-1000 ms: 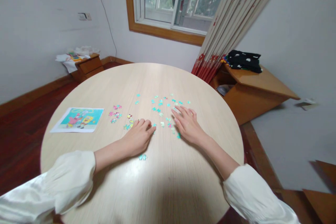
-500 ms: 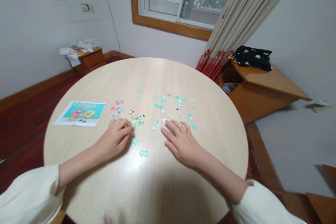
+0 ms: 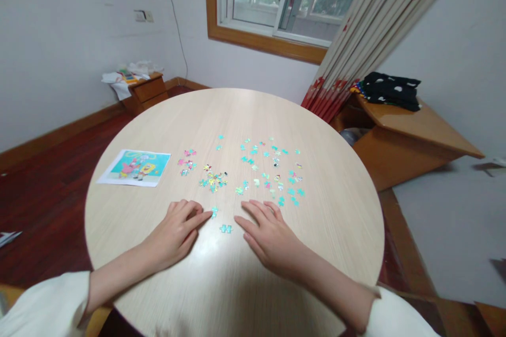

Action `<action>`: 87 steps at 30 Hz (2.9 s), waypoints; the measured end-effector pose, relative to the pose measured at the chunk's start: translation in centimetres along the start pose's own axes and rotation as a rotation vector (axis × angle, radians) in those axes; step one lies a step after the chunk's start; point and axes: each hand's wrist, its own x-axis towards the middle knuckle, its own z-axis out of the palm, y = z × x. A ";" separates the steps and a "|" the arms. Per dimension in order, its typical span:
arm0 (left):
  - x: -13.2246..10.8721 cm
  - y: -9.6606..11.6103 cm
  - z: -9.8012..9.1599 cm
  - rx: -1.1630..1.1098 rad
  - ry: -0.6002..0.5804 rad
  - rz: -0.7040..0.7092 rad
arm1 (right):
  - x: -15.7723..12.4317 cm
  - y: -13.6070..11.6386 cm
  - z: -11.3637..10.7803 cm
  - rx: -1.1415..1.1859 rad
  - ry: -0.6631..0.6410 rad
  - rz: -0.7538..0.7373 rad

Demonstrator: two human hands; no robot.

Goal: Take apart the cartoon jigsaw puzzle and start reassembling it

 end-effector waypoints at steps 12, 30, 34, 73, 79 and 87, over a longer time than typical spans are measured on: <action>1.9 2.0 0.1 0.044 -0.192 0.058 | 0.2 -1.7 0.9 0.027 -0.016 0.018; 2.3 1.9 0.7 0.080 -0.189 0.219 | -2.9 7.7 -1.2 -0.102 0.095 0.466; 1.8 1.5 0.8 0.070 -0.168 0.194 | -1.4 8.8 -1.4 -0.108 0.083 0.435; 0.8 0.0 0.2 0.062 -0.098 0.217 | -5.0 7.0 -2.9 -0.204 0.008 0.199; 1.0 0.2 -0.1 0.023 -0.056 0.207 | -5.3 3.4 -2.9 -0.199 -0.023 0.076; 0.1 1.2 -0.8 -0.028 0.046 0.256 | 3.5 -0.6 -1.2 -0.112 -0.106 -0.159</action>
